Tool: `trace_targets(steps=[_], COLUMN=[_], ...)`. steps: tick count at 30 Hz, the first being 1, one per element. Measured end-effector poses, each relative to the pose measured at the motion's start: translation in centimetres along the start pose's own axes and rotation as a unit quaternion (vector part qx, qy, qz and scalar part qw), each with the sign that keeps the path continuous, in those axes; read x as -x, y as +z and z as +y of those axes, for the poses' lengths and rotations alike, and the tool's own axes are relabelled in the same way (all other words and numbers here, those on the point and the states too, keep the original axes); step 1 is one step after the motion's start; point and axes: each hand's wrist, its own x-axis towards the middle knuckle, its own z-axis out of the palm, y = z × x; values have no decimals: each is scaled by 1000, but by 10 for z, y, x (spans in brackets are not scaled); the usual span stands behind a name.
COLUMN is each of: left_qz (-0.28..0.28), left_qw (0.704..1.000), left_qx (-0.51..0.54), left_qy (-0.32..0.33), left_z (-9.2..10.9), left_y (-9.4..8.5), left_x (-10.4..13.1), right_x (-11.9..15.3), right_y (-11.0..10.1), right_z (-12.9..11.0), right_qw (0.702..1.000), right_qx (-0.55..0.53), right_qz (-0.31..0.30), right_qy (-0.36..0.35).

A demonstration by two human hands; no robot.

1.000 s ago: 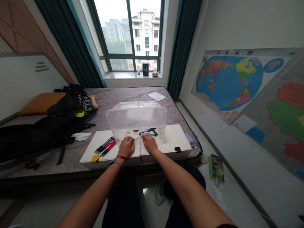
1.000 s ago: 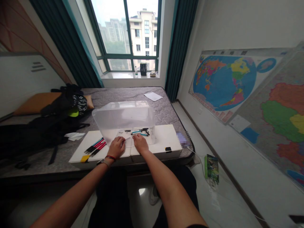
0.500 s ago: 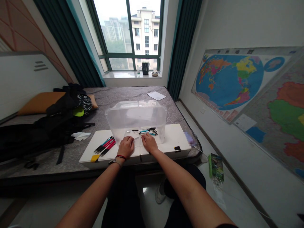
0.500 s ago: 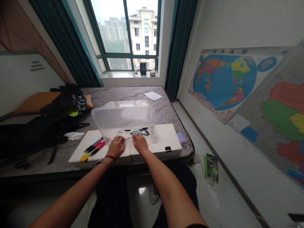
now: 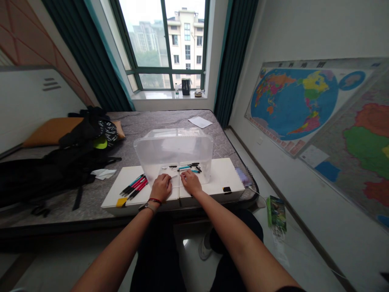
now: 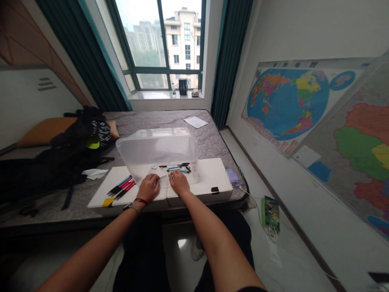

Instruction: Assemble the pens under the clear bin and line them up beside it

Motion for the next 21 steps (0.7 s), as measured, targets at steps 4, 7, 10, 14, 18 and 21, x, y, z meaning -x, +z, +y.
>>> trace_targets(steps=[4,7,10,14,18,21], left_qz=[-14,-43,-66,-74,-98,-121], left_qw=[1000,999,997,996,989,981], left_qx=[-2,-10,-22,-32,-68,-97], left_qy=[-7,-6,-16,-43,-85,-117], left_z=[2,2,0,-1,4,8], left_y=[-2,-4,-4,-2,-1,-2], left_x=[-2,-7,-16,-34,-54,-67], right_x=[0,-1,0,0,0,0], right_y=[1,2,2,2,3,3], right_z=[1,1,2,2,3,4], right_qw=[1000,1000,1000,1000,1000,1000], right_qx=[5,3,0,0,4,8], right_qz=[1,-1,0,6,6,2], right_qy=[0,4,3,-4,-4,-3])
